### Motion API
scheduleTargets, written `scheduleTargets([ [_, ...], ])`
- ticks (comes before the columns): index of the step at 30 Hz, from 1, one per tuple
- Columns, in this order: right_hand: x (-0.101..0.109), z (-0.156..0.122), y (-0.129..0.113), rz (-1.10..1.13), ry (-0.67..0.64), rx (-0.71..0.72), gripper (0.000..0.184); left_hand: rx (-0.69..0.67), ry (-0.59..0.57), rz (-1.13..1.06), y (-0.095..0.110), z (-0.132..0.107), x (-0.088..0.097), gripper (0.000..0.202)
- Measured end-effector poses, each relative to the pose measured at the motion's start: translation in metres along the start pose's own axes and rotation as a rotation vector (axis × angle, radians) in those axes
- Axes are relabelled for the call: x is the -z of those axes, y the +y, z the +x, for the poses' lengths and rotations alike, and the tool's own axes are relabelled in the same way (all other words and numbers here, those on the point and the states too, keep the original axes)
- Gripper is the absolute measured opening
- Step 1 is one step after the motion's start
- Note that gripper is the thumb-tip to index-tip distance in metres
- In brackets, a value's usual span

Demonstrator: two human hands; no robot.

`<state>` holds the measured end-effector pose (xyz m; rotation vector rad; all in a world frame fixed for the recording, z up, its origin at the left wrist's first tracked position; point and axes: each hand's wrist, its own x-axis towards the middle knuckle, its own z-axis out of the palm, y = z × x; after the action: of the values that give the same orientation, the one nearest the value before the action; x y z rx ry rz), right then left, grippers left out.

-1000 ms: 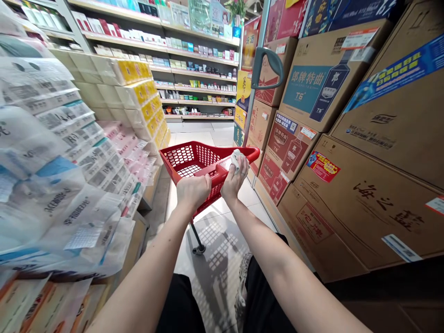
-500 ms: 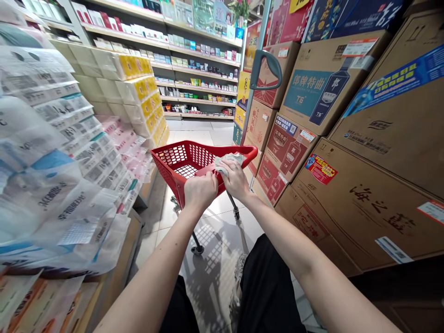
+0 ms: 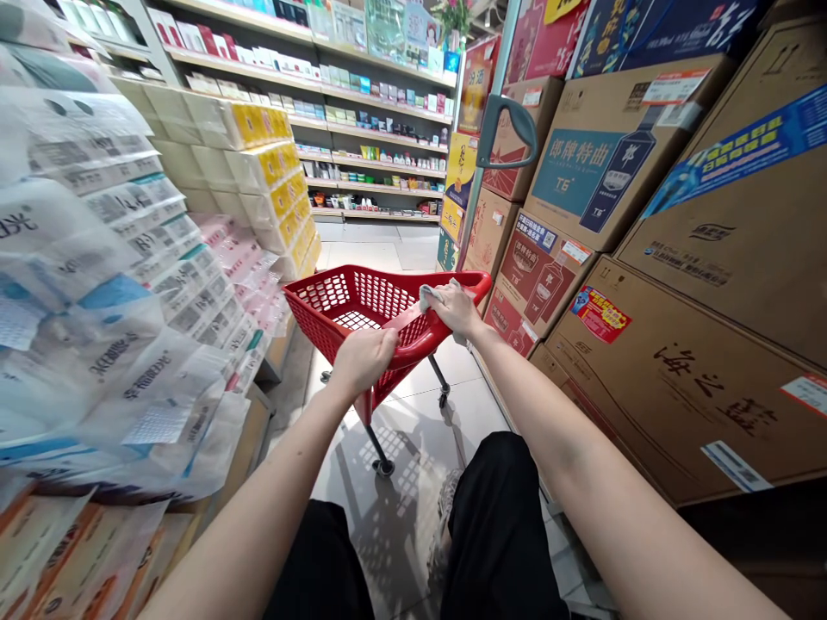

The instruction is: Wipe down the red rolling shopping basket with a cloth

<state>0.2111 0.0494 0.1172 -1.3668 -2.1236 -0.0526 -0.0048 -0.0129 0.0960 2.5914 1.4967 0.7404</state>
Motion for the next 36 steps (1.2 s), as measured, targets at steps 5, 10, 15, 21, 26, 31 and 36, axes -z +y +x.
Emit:
scheduleTargets([
  [5, 0.004, -0.004, 0.005, 0.031, 0.015, 0.002, 0.049, 0.025, 0.113, -0.082, -0.015, -0.001, -0.012, 0.05],
  [10, 0.002, -0.036, -0.023, 0.04, 0.056, 0.14, 0.04, 0.03, 0.13, -0.022, 0.0, 0.002, -0.022, 0.043],
  [15, -0.009, -0.075, -0.062, 0.037, 0.181, 0.079, 0.036, 0.057, 0.222, -0.095, 0.007, 0.002, -0.021, 0.039],
  [21, -0.011, -0.079, -0.063, 0.045, 0.209, 0.072, 0.036, 0.139, 0.279, -0.201, 0.009, -0.001, -0.025, 0.033],
  [26, 0.005, -0.053, -0.037, -0.001, 0.071, 0.025, 0.049, 0.108, 0.256, -0.211, 0.019, 0.0, -0.033, 0.029],
  [31, 0.019, -0.034, -0.017, -0.047, -0.138, -0.127, 0.049, -0.037, 0.156, -0.257, 0.021, 0.001, -0.035, 0.033],
  [36, 0.022, -0.029, 0.006, 0.036, -0.197, -0.192, 0.042, -0.07, 0.059, -0.285, -0.011, 0.006, -0.039, 0.042],
])
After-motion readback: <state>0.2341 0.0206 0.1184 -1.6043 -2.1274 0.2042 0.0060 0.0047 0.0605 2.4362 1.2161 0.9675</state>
